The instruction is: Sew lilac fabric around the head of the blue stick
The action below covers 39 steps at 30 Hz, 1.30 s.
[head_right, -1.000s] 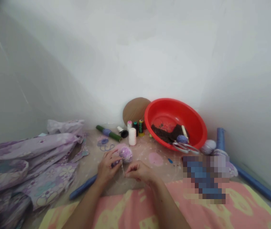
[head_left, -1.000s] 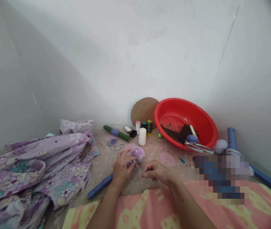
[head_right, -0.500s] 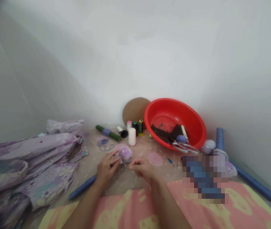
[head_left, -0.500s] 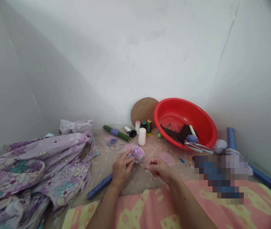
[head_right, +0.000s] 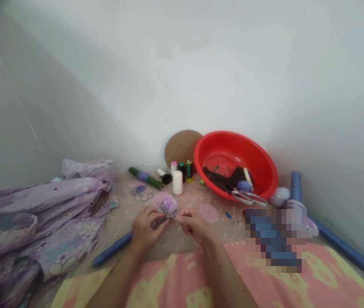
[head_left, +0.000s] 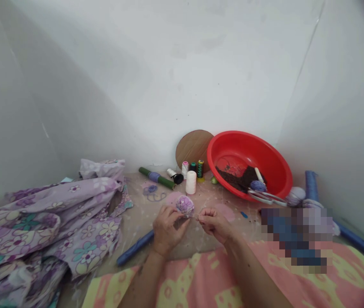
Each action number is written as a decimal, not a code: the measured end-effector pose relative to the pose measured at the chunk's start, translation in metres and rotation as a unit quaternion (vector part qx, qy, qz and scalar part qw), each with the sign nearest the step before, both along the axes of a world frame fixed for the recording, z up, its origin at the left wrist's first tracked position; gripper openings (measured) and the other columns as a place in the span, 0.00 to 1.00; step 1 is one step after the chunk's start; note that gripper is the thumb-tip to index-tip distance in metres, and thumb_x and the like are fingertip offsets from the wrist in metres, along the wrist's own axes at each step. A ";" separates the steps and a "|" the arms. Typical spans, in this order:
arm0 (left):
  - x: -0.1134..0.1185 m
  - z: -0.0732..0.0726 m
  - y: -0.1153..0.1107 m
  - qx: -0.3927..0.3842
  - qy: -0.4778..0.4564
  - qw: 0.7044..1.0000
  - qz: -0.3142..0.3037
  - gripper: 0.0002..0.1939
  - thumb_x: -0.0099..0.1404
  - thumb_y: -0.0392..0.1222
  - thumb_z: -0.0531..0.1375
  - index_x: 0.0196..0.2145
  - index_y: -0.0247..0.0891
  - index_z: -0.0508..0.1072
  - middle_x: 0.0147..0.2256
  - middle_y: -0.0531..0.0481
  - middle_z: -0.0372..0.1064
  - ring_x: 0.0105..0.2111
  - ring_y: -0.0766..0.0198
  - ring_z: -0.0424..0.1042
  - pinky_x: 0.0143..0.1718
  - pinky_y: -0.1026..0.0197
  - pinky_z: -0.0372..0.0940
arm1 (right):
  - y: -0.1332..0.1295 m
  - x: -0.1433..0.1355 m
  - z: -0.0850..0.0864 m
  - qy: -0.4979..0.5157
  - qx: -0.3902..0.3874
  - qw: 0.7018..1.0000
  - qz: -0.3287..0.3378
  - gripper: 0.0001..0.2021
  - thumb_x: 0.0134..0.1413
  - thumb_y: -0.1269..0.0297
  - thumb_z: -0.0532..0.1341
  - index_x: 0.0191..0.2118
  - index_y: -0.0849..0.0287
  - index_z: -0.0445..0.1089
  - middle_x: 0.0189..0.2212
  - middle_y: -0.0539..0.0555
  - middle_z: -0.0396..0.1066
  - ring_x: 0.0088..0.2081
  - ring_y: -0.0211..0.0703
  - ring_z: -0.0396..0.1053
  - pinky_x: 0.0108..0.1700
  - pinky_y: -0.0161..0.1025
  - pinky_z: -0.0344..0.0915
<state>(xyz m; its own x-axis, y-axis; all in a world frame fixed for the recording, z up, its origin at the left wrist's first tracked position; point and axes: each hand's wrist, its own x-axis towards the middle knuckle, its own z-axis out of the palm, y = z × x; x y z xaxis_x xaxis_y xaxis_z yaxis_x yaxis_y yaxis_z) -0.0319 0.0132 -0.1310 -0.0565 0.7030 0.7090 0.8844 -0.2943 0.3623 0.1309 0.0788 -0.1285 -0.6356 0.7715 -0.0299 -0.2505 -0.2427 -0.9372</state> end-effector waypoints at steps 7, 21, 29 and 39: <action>0.007 0.003 -0.002 0.003 0.020 1.000 0.009 0.08 0.55 0.45 0.56 0.26 0.38 0.70 0.28 0.48 0.65 0.34 0.62 0.62 0.34 0.60 0.58 | 0.000 -0.001 -0.002 0.001 -0.003 1.000 0.005 0.13 0.31 0.60 0.66 0.18 0.62 0.62 0.08 0.40 0.49 0.11 0.24 0.39 0.14 0.29 0.33; 0.003 -0.002 0.003 -0.028 0.051 0.998 -0.031 0.11 0.60 0.37 0.49 0.24 0.36 0.67 0.26 0.48 0.64 0.32 0.63 0.62 0.33 0.61 0.57 | 0.005 0.001 -0.007 0.043 -0.014 0.999 -0.015 0.12 0.33 0.63 0.65 0.19 0.62 0.61 0.12 0.41 0.52 0.12 0.23 0.40 0.14 0.29 0.35; -0.001 -0.004 0.003 -0.042 0.055 0.998 -0.013 0.10 0.60 0.37 0.49 0.23 0.36 0.66 0.26 0.48 0.64 0.31 0.63 0.61 0.32 0.62 0.56 | 0.007 0.003 -0.007 0.069 -0.012 0.997 -0.038 0.13 0.35 0.63 0.64 0.19 0.62 0.59 0.12 0.41 0.51 0.12 0.23 0.40 0.15 0.28 0.36; -0.002 -0.009 0.004 -0.042 0.027 0.999 0.003 0.11 0.60 0.40 0.50 0.23 0.37 0.68 0.22 0.50 0.65 0.26 0.66 0.62 0.27 0.64 0.53 | 0.008 0.002 -0.009 0.077 -0.018 0.996 -0.043 0.13 0.35 0.63 0.65 0.19 0.62 0.59 0.12 0.41 0.52 0.12 0.23 0.39 0.14 0.28 0.36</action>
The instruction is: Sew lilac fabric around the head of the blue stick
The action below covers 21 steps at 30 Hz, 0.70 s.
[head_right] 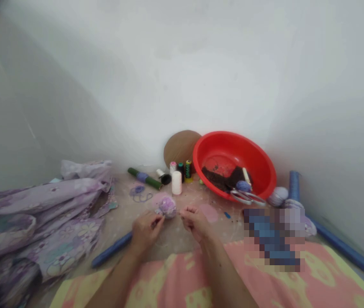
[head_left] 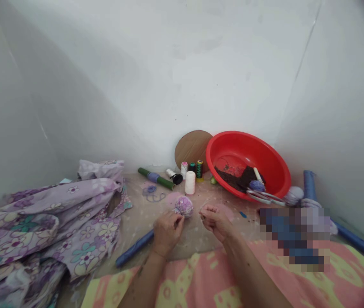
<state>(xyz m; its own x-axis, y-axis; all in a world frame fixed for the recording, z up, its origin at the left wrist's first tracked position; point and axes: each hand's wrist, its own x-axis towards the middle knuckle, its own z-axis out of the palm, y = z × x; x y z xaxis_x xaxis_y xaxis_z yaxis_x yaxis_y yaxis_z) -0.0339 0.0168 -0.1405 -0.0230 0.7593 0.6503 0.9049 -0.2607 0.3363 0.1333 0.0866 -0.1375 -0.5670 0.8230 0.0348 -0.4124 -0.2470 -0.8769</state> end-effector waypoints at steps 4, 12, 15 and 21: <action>0.005 -0.001 -0.001 -0.034 -0.036 0.999 -0.014 0.11 0.58 0.39 0.51 0.22 0.36 0.68 0.21 0.50 0.65 0.23 0.68 0.61 0.25 0.65 0.51 | -0.001 0.000 0.000 0.004 0.003 1.000 0.008 0.13 0.35 0.63 0.65 0.19 0.62 0.60 0.13 0.42 0.53 0.12 0.23 0.39 0.15 0.28 0.37; 0.022 0.005 -0.009 -0.249 -0.367 0.872 -0.206 0.08 0.51 0.40 0.55 0.19 0.33 0.65 0.16 0.52 0.63 0.16 0.73 0.56 0.18 0.69 0.50 | -0.001 0.000 0.001 0.014 -0.004 1.000 0.007 0.12 0.37 0.64 0.64 0.19 0.62 0.60 0.11 0.40 0.50 0.12 0.23 0.38 0.14 0.28 0.37; 0.020 0.006 -0.011 -0.281 -0.474 0.790 -0.268 0.11 0.51 0.43 0.56 0.19 0.33 0.64 0.16 0.52 0.65 0.15 0.75 0.54 0.16 0.70 0.48 | 0.000 0.000 -0.001 0.017 -0.006 1.000 0.003 0.12 0.38 0.64 0.64 0.20 0.62 0.60 0.11 0.40 0.50 0.12 0.24 0.38 0.14 0.28 0.37; 0.012 0.010 -0.013 -0.284 -0.523 0.736 -0.322 0.12 0.53 0.44 0.57 0.22 0.31 0.67 0.19 0.48 0.69 0.15 0.75 0.56 0.17 0.70 0.50 | 0.002 -0.002 -0.003 0.011 -0.011 1.000 0.001 0.12 0.37 0.63 0.64 0.21 0.61 0.60 0.10 0.39 0.47 0.12 0.24 0.37 0.14 0.29 0.35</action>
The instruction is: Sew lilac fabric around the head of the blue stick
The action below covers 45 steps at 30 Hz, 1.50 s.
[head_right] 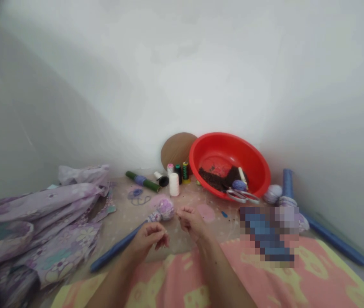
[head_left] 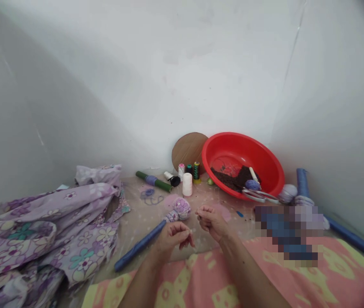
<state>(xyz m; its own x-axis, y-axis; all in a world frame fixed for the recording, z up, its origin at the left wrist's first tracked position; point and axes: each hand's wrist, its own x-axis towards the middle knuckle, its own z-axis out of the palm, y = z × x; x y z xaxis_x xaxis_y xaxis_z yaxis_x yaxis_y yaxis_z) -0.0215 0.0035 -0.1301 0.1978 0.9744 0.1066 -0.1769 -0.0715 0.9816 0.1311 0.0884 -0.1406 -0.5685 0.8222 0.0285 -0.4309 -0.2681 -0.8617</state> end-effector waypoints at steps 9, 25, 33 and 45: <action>0.039 0.048 -0.040 0.113 0.230 0.880 -0.401 0.16 0.47 0.40 0.60 0.37 0.40 0.73 0.25 0.54 0.69 0.21 0.69 0.65 0.20 0.70 0.57 | 0.002 -0.001 -0.004 -0.018 -0.001 1.000 0.009 0.13 0.36 0.62 0.64 0.20 0.61 0.59 0.09 0.39 0.45 0.13 0.25 0.38 0.16 0.30 0.35; -0.004 -0.005 0.022 0.242 0.489 0.759 0.356 0.06 0.55 0.39 0.54 0.25 0.38 0.70 0.27 0.49 0.67 0.32 0.62 0.63 0.33 0.62 0.57 | 0.000 -0.003 -0.001 0.001 -0.005 1.000 -0.010 0.12 0.36 0.62 0.65 0.21 0.61 0.60 0.09 0.38 0.46 0.12 0.25 0.38 0.15 0.29 0.36; 0.002 -0.003 0.021 0.226 0.479 0.768 0.360 0.09 0.54 0.46 0.56 0.25 0.39 0.71 0.25 0.49 0.66 0.29 0.62 0.63 0.31 0.63 0.55 | -0.004 -0.006 0.001 -0.004 -0.006 1.000 -0.013 0.12 0.34 0.61 0.66 0.20 0.61 0.62 0.09 0.39 0.46 0.12 0.25 0.39 0.14 0.29 0.36; 0.004 -0.010 0.017 0.079 0.327 0.901 0.274 0.17 0.55 0.45 0.52 0.13 0.36 0.63 0.13 0.55 0.56 0.17 0.69 0.57 0.21 0.67 0.48 | -0.013 -0.017 0.001 -0.046 0.008 0.999 -0.008 0.13 0.32 0.59 0.66 0.20 0.62 0.65 0.09 0.40 0.50 0.11 0.24 0.40 0.14 0.30 0.35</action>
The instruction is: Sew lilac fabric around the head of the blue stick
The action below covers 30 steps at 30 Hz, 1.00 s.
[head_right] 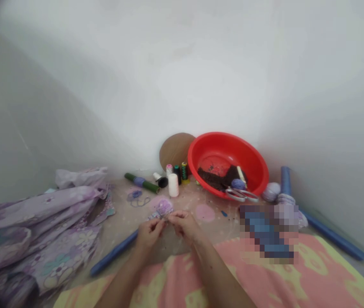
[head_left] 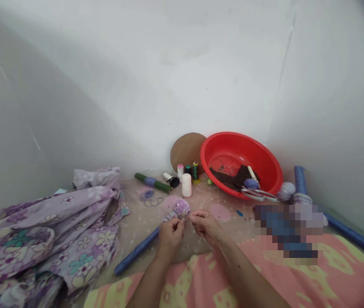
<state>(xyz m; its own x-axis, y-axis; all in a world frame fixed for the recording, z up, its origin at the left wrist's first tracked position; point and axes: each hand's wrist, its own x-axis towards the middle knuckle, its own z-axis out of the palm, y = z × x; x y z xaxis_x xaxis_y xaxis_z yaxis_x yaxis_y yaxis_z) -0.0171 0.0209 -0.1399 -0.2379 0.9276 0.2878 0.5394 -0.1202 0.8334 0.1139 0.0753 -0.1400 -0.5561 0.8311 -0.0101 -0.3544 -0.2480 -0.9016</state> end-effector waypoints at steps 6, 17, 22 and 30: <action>-0.017 -0.002 -0.003 0.049 -0.074 0.990 -0.105 0.11 0.53 0.42 0.53 0.33 0.35 0.70 0.26 0.50 0.67 0.26 0.66 0.64 0.26 0.67 0.56 | -0.001 0.000 0.004 0.020 -0.014 1.000 -0.015 0.13 0.29 0.60 0.66 0.18 0.61 0.63 0.09 0.40 0.49 0.11 0.25 0.40 0.14 0.30 0.36; -0.006 0.009 -0.006 0.061 -0.143 0.984 -0.089 0.11 0.52 0.42 0.55 0.32 0.34 0.69 0.27 0.49 0.66 0.26 0.67 0.63 0.28 0.66 0.58 | -0.002 0.000 0.006 0.015 -0.002 1.000 -0.017 0.11 0.31 0.61 0.65 0.18 0.62 0.64 0.08 0.40 0.50 0.11 0.25 0.41 0.14 0.30 0.35; -0.002 0.009 -0.005 -0.039 -0.152 0.977 -0.143 0.10 0.51 0.42 0.54 0.27 0.33 0.70 0.22 0.51 0.67 0.23 0.67 0.63 0.25 0.66 0.56 | 0.001 0.000 0.003 0.031 -0.004 0.999 -0.032 0.12 0.31 0.60 0.65 0.19 0.62 0.64 0.09 0.41 0.52 0.11 0.24 0.40 0.14 0.31 0.35; -0.017 0.000 0.000 -0.064 -0.113 0.983 -0.133 0.13 0.52 0.43 0.51 0.24 0.34 0.73 0.17 0.51 0.66 0.20 0.67 0.61 0.22 0.66 0.54 | 0.005 0.000 0.000 0.056 -0.032 0.996 -0.069 0.13 0.32 0.59 0.66 0.22 0.61 0.64 0.08 0.38 0.46 0.11 0.25 0.38 0.14 0.30 0.35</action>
